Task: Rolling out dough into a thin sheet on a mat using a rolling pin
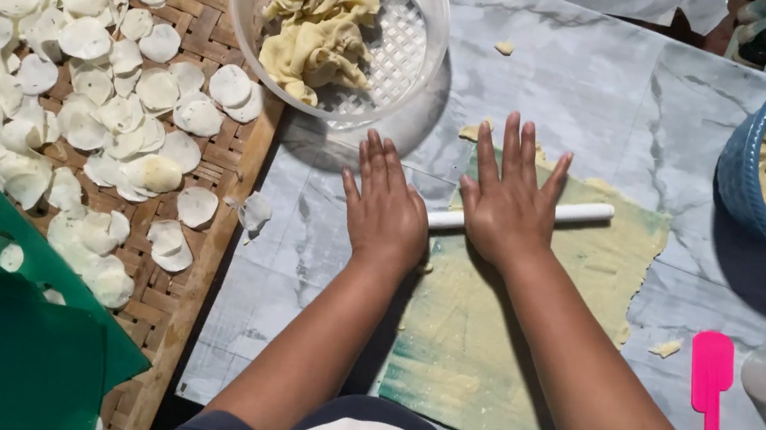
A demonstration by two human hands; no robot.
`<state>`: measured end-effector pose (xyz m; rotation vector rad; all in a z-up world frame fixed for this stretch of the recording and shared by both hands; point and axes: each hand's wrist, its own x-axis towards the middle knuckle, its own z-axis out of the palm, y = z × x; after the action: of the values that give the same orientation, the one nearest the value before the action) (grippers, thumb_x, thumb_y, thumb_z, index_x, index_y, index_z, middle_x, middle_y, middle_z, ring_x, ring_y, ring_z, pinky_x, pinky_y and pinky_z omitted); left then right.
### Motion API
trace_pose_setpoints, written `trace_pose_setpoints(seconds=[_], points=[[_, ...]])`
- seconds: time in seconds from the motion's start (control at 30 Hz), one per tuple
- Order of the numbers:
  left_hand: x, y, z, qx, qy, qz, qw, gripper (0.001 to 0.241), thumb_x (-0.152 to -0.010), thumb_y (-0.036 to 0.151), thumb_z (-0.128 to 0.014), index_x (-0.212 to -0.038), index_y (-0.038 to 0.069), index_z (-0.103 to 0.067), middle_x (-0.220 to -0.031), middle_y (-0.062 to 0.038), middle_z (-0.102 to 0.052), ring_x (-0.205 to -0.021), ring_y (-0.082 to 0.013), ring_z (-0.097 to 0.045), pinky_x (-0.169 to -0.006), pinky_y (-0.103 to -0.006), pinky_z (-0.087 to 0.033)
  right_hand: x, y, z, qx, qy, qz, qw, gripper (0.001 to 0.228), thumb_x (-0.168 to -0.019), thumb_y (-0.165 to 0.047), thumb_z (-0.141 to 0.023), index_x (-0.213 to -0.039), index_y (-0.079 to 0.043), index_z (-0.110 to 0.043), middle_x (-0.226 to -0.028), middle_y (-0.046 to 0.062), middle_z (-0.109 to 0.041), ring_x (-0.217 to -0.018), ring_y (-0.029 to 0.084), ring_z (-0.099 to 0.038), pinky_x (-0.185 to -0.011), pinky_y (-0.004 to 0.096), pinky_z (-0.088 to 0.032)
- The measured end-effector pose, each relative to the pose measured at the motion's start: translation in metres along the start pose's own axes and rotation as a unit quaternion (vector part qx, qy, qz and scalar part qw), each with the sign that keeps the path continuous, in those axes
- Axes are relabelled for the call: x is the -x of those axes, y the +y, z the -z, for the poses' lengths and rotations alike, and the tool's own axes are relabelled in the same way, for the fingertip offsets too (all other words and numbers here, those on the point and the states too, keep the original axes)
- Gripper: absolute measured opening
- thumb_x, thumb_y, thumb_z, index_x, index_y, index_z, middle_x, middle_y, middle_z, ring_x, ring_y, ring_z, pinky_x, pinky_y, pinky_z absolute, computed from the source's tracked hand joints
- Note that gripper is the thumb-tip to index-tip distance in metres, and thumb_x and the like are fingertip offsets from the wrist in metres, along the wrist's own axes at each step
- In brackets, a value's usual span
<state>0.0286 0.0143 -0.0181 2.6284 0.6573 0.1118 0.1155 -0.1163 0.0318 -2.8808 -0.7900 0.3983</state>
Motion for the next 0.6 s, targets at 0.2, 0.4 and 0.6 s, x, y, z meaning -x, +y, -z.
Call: trace_pose_setpoints(seconds=[0.2,0.4,0.6], points=[[-0.008,-0.022,0.008,0.096,0.049,-0.108,0.988,0.068,-0.106,0.036,-0.050,-0.156,-0.005,-0.031,-0.163,-0.031,-0.027,-0.154,-0.0445,-0.024,-0.118,-0.0630,-0.029,-0.028,0.043,-0.030,-0.223,0.279,0.115,0.927,0.041,-0.104,-0.044,-0.061,-0.137,-0.020,-0.057,-0.145,0.003,-0.042,-0.141,0.028,-0.041,-0.112,0.054,-0.035],[0.016,-0.067,-0.001,0.061,0.086,-0.317,0.943,0.040,-0.085,0.037,-0.076,-0.122,0.026,-0.068,-0.104,0.005,-0.063,-0.103,-0.0204,-0.065,-0.094,-0.0400,-0.051,0.026,0.087,-0.023,-0.065,0.066,0.157,0.983,0.034,-0.082,-0.036,-0.079,-0.114,-0.029,-0.068,-0.111,-0.003,-0.057,-0.109,0.025,-0.058,-0.099,0.048,-0.042],[0.080,-0.040,0.043,-0.005,0.214,-0.289,0.933,0.022,-0.098,0.021,-0.070,-0.119,0.015,-0.072,-0.103,-0.006,-0.065,-0.094,-0.0257,-0.067,-0.083,-0.0388,-0.055,0.088,0.057,-0.013,-0.045,0.209,0.206,0.955,0.026,-0.090,-0.033,-0.069,-0.116,-0.034,-0.071,-0.104,-0.003,-0.056,-0.097,0.023,-0.058,-0.095,0.044,-0.043]])
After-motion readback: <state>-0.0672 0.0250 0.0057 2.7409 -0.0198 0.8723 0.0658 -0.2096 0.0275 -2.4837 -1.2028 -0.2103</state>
